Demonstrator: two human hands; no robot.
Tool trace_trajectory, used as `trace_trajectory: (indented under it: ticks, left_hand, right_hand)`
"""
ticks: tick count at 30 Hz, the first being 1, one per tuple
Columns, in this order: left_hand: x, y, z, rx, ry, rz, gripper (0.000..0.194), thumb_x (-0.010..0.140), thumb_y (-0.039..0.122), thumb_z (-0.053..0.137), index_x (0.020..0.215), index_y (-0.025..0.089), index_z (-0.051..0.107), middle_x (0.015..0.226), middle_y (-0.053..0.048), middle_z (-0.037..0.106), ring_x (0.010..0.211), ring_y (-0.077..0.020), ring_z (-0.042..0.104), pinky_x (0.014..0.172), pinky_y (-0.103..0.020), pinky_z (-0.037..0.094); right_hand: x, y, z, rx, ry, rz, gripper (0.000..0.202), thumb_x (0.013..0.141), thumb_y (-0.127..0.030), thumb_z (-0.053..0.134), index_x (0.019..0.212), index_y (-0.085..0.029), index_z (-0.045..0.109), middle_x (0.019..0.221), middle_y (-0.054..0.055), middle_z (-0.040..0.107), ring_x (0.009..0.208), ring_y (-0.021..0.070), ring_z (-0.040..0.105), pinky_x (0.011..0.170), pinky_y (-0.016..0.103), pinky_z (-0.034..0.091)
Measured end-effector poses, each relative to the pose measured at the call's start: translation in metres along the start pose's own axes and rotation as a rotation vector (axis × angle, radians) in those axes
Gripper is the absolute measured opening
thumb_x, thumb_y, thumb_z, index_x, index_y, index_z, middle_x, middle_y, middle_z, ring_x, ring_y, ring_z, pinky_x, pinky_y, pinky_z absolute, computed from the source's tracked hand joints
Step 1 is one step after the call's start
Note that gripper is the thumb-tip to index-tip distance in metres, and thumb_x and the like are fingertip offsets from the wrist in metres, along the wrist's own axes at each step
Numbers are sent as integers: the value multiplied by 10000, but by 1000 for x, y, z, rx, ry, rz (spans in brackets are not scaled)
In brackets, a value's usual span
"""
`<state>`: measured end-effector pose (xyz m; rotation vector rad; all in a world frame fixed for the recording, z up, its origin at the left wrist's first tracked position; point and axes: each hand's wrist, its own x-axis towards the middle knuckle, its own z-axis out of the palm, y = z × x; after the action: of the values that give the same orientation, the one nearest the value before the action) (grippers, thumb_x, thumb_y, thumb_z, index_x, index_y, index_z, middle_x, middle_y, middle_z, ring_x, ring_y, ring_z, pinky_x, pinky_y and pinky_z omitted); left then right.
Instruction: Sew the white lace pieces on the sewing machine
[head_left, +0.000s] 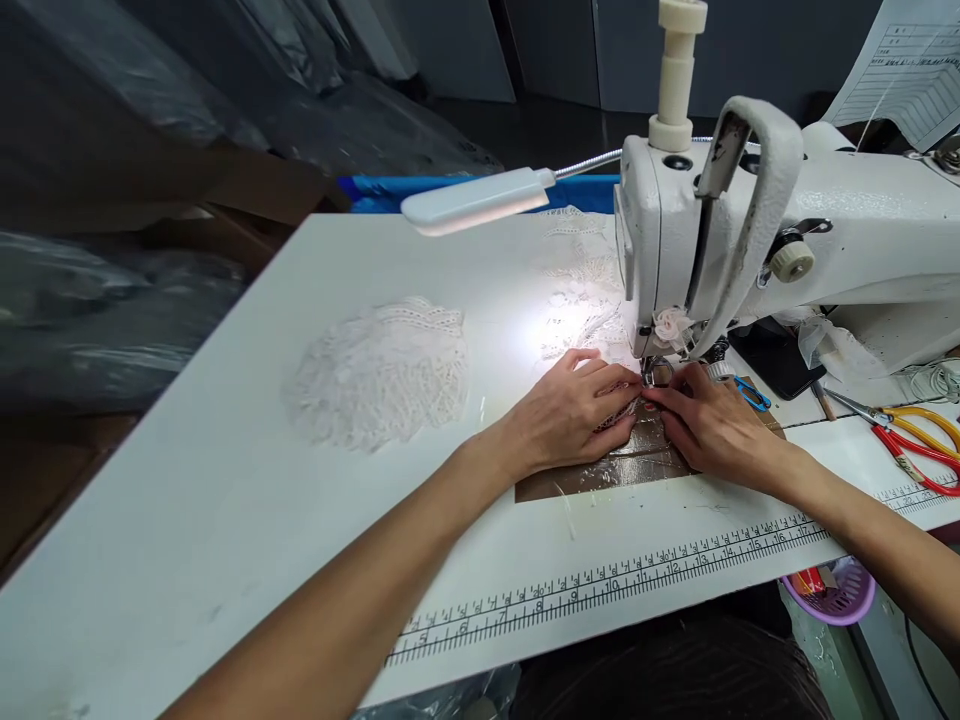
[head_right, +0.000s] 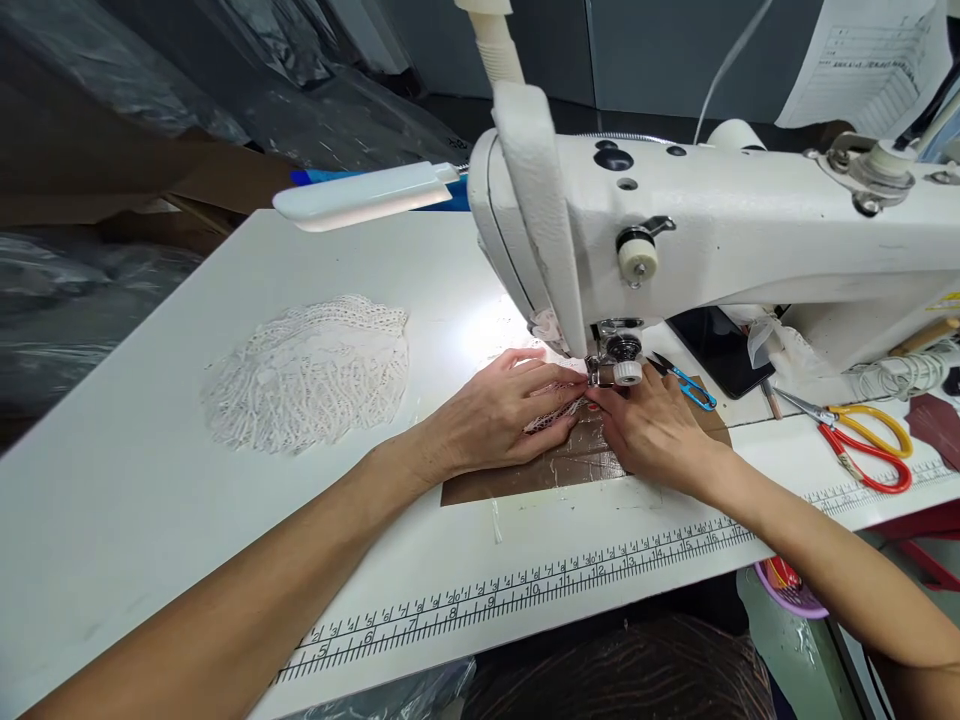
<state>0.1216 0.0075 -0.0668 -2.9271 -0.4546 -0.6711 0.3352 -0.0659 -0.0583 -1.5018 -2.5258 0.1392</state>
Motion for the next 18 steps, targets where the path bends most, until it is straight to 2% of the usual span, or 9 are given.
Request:
trace_trajectory:
  ticks: [5,8,13,15,18]
  left_hand:
    - [-1,-3,1,-21,-38,-17,280,980,290,445,1115,143,641,1172,-107,686,956,-214,663,913,-418,479]
    - [-2,-4,1,-22,-49,-23,302,979,297,449,1176,133,608,1194,-116,670,981,-230,655,880,-418,471]
    - [-2,-3,0,-10,-87,-44,326,982,315,428,1185,124,598,1148,-130,662,951,-245,642,795,-414,436]
    - [-1,-3,-1,14,-104,-60,347,986,335,408,1191,129,597,1124,-126,660,920,-241,634,762,-407,422]
    - [-1,-2,-2,33,-106,-67,373,997,351,379,1199,125,596,1089,-126,663,895,-230,628,738,-393,407]
  right_hand:
    - [0,-8,3,-106,8,13,359,993,-214,382,1285,-129,572,1124,200,570,1026,321,484,796,465,474]
    - [-1,-10,1,-96,25,40,329,982,-206,407,1253,-133,579,1111,197,574,1005,314,505,799,465,472]
    - [0,5,-7,144,42,88,309,1004,-294,377,1102,-119,611,1048,160,596,798,205,551,698,351,473]
    - [3,15,-9,256,56,122,319,1009,-333,360,1020,-143,616,951,110,615,735,172,549,665,312,464]
    - [11,28,-6,340,100,191,350,1002,-302,306,877,-170,605,813,73,621,680,165,550,638,304,454]
